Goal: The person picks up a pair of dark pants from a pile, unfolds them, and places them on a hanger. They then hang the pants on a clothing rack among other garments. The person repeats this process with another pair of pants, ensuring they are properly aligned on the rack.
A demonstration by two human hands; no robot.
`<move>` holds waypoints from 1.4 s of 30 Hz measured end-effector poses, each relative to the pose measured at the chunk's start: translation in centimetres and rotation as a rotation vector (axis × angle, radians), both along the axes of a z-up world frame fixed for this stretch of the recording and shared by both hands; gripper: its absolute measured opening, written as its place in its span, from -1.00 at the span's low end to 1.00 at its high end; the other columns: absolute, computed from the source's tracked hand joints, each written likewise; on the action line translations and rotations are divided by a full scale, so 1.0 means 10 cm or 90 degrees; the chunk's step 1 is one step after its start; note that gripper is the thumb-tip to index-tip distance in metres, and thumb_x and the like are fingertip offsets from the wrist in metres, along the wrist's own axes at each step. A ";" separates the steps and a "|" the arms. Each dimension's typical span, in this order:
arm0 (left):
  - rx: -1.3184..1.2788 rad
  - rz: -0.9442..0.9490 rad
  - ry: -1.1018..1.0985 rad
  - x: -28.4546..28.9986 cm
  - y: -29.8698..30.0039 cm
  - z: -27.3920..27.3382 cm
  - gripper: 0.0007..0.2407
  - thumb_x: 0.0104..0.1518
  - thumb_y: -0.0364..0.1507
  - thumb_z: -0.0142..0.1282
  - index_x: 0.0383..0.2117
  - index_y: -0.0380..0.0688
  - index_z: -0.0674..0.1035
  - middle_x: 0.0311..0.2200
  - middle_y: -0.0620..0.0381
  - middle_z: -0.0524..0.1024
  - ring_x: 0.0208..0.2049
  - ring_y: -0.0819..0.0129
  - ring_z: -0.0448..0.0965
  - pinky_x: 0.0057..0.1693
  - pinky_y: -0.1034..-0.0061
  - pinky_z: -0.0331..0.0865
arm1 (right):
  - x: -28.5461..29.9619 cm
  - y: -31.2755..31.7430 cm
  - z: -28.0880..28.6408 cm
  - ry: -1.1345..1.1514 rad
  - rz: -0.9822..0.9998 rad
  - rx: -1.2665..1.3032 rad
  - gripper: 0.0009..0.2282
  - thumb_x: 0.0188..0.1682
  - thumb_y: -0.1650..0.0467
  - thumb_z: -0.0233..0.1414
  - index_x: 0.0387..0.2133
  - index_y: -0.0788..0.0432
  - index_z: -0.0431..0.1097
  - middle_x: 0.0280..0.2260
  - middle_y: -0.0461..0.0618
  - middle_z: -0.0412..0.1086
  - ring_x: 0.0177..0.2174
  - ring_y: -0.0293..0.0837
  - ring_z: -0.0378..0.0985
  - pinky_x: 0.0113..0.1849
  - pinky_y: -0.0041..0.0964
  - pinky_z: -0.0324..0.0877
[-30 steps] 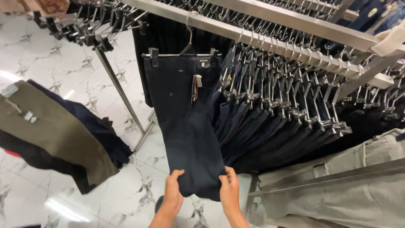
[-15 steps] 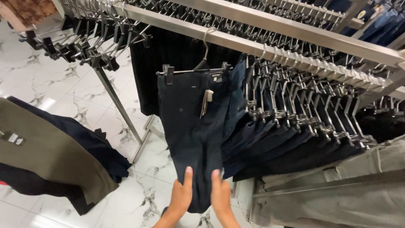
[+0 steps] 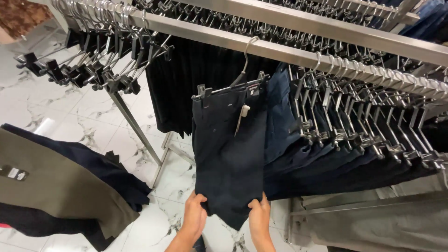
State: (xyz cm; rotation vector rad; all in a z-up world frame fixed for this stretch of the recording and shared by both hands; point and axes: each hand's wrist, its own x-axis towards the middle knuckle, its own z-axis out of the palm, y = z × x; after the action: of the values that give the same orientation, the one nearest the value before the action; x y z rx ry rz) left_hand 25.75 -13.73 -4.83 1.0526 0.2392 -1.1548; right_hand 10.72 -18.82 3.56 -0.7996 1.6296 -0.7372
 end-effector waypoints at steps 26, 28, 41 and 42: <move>0.059 -0.086 -0.002 0.52 -0.30 0.19 -0.78 0.08 -0.69 -0.15 -0.17 -0.31 0.47 -0.14 -0.16 0.51 -0.09 0.06 0.49 0.01 0.36 0.31 | -0.01 -0.29 -0.65 0.094 0.074 -0.162 -0.75 0.05 0.34 -0.05 -0.09 0.18 0.46 -0.14 0.03 0.55 -0.10 -0.11 0.55 -0.07 -0.26 0.36; 0.067 -0.068 0.005 0.41 -0.35 0.02 -0.81 -0.07 -0.72 -0.20 -0.34 -0.27 0.40 -0.26 -0.11 0.43 -0.18 0.11 0.41 -0.07 0.41 0.25 | 0.07 -0.32 -0.51 0.047 0.030 -0.090 -0.82 0.07 0.48 -0.10 -0.12 0.22 0.40 -0.15 0.08 0.50 -0.13 -0.07 0.53 -0.10 -0.26 0.33; 0.220 -0.218 -0.289 0.20 -0.33 0.78 -0.43 0.14 -0.03 -0.07 0.04 -0.32 0.59 0.03 -0.05 0.60 0.14 0.19 0.53 0.24 0.42 0.31 | 0.28 -0.27 -0.27 0.153 -0.018 -0.080 -0.46 0.08 0.06 -0.11 -0.51 0.34 0.48 -0.48 0.01 0.46 -0.36 -0.17 0.41 -0.25 -0.18 0.31; 0.188 -0.225 -0.377 0.10 -0.29 0.64 -0.40 0.13 -0.01 -0.08 0.11 -0.28 0.55 0.15 -0.04 0.56 0.28 0.23 0.45 0.36 0.46 0.22 | 0.29 -0.23 -0.34 0.177 0.003 -0.104 -0.44 0.07 0.06 -0.12 -0.56 0.35 0.50 -0.47 0.06 0.55 -0.32 -0.19 0.50 -0.24 -0.15 0.37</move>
State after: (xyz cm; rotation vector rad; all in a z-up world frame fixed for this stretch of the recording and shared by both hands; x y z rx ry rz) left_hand 26.72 -16.59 1.52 1.6977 -0.2646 -1.0805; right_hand 13.59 -21.07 0.18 -1.0607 1.8295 -0.7898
